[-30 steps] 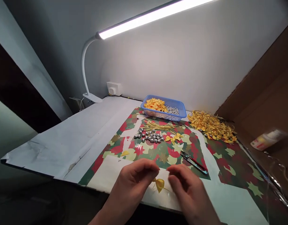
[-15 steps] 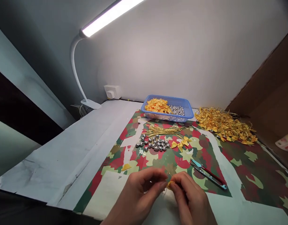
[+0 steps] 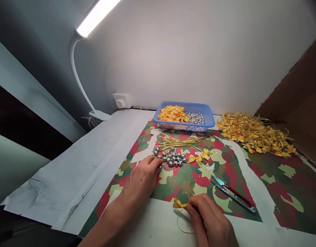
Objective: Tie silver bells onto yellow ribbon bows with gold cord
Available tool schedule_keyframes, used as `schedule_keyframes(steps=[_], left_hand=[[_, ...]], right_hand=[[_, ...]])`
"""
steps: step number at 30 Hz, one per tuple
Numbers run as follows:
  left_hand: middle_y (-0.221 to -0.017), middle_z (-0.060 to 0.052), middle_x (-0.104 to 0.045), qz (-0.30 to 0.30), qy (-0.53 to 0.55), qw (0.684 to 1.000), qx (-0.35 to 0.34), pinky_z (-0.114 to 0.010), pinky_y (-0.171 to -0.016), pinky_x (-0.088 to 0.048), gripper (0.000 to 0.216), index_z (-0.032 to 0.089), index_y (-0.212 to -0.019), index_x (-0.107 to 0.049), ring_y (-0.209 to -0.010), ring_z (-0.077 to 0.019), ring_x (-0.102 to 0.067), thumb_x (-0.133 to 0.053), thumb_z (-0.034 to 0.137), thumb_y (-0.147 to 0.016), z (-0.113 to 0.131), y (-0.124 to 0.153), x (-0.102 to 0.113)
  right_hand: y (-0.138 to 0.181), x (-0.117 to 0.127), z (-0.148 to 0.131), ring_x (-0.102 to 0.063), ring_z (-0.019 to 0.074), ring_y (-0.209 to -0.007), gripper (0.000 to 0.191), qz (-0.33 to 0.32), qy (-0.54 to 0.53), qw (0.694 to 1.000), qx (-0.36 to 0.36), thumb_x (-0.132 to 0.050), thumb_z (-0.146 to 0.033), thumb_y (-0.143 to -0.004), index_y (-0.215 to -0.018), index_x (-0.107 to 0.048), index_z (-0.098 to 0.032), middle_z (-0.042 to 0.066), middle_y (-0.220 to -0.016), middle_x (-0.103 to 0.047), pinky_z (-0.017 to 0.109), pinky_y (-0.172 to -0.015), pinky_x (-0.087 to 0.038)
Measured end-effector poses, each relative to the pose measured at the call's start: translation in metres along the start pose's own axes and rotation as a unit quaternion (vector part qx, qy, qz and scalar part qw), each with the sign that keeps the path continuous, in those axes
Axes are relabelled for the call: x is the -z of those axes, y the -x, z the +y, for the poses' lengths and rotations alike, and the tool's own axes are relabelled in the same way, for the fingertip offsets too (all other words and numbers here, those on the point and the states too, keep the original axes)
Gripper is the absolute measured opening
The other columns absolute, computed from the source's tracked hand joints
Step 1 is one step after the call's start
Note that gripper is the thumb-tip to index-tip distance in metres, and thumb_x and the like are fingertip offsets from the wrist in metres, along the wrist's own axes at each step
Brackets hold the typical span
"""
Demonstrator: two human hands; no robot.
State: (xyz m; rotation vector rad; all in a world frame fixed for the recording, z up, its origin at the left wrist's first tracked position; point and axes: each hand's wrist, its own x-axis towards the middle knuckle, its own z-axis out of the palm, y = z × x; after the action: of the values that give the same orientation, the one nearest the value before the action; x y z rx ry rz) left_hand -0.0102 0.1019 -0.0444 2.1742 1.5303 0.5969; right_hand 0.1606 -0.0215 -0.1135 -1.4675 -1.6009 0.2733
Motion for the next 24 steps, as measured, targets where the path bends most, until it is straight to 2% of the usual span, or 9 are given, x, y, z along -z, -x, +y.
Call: schedule_keyframes(steps=[5,8,10,12,14,16,19,21,24], left_hand=[[-0.092,-0.01,-0.075,-0.011,0.101,0.995,0.011,-0.042,-0.079,-0.057,0.019,0.02,-0.095,-0.074,-0.085,-0.029,-0.071,-0.057,0.026,-0.09,0.008,0.019,0.006],[-0.088,-0.006,-0.078,-0.044,0.252,0.965,0.063,-0.032,-0.074,-0.062,0.022,0.02,-0.101,-0.072,-0.081,-0.0227,-0.076,-0.059,0.036,-0.095,0.019,0.041,0.007],[-0.08,-0.003,-0.078,-0.063,0.481,0.857,0.177,-0.025,-0.072,-0.061,0.019,0.019,-0.093,-0.076,-0.076,-0.0178,-0.075,-0.077,0.036,-0.084,0.028,0.056,0.007],[-0.074,-0.001,-0.077,-0.076,0.608,0.747,0.259,-0.018,-0.066,-0.058,0.021,0.018,-0.085,-0.079,-0.069,-0.0123,-0.071,-0.09,0.03,-0.071,0.039,0.069,0.007],[-0.074,-0.001,-0.076,-0.08,0.652,0.696,0.289,-0.016,-0.062,-0.056,0.023,0.017,-0.081,-0.08,-0.064,-0.0095,-0.067,-0.094,0.027,-0.066,0.048,0.079,0.007],[-0.074,-0.001,-0.076,-0.082,0.667,0.681,0.29,-0.016,-0.062,-0.056,0.022,0.017,-0.081,-0.08,-0.065,-0.0095,-0.066,-0.094,0.026,-0.067,0.054,0.086,0.006],[-0.073,-0.002,-0.077,-0.075,0.668,0.682,0.289,-0.017,-0.067,-0.056,0.018,0.018,-0.079,-0.08,-0.071,-0.0117,-0.069,-0.092,0.024,-0.069,0.059,0.094,0.006],[-0.082,-0.002,-0.081,-0.062,0.658,0.693,0.289,-0.018,-0.072,-0.057,0.018,0.019,-0.076,-0.08,-0.075,-0.0132,-0.071,-0.093,0.026,-0.067,0.059,0.097,0.006],[-0.084,-0.002,-0.082,-0.049,0.625,0.732,0.266,-0.018,-0.072,-0.057,0.017,0.02,-0.074,-0.08,-0.074,-0.0131,-0.07,-0.093,0.029,-0.067,0.058,0.1,0.005]], right_hand=[[-0.003,-0.001,0.0,-0.066,0.0205,-0.074,0.022,-0.007,0.024,1.0,0.008,-0.04,-0.028,-0.106,-0.101,-0.061,-0.022,0.005,-0.087,-0.064,0.028,-0.066,-0.05],[-0.004,0.006,-0.001,-0.069,0.0208,-0.093,0.025,0.036,-0.02,0.999,0.003,-0.043,-0.02,-0.103,-0.12,-0.061,-0.02,0.01,-0.105,-0.067,0.028,-0.077,-0.054],[-0.003,0.014,-0.006,-0.068,0.0178,-0.095,0.033,0.068,-0.06,0.996,0.005,-0.041,-0.013,-0.102,-0.125,-0.062,-0.023,0.008,-0.106,-0.067,0.025,-0.08,-0.055],[0.0,0.021,-0.017,-0.068,0.0133,-0.085,0.037,0.085,-0.113,0.99,-0.021,-0.044,-0.01,-0.101,-0.127,-0.062,-0.03,0.002,-0.099,-0.069,0.021,-0.077,-0.055],[0.003,0.027,-0.03,-0.066,0.0098,-0.069,0.035,0.084,-0.175,0.979,-0.068,-0.052,-0.011,-0.099,-0.124,-0.062,-0.034,-0.004,-0.089,-0.071,0.017,-0.069,-0.055],[0.006,0.029,-0.042,-0.063,0.009,-0.062,0.026,0.069,-0.223,0.969,-0.085,-0.057,-0.014,-0.099,-0.112,-0.066,-0.033,-0.006,-0.081,-0.071,0.015,-0.063,-0.053],[0.007,0.026,-0.05,-0.064,0.0118,-0.068,0.017,0.059,-0.227,0.971,-0.037,-0.057,-0.018,-0.1,-0.094,-0.069,-0.029,-0.002,-0.082,-0.067,0.019,-0.066,-0.052],[0.007,0.024,-0.05,-0.063,0.013,-0.072,0.017,0.065,-0.205,0.977,-0.015,-0.058,-0.018,-0.099,-0.092,-0.07,-0.028,0.0,-0.086,-0.064,0.02,-0.066,-0.051],[0.009,0.02,-0.048,-0.06,0.0123,-0.067,0.015,0.06,-0.192,0.979,-0.018,-0.058,-0.02,-0.1,-0.095,-0.07,-0.028,0.0,-0.082,-0.06,0.021,-0.061,-0.047]])
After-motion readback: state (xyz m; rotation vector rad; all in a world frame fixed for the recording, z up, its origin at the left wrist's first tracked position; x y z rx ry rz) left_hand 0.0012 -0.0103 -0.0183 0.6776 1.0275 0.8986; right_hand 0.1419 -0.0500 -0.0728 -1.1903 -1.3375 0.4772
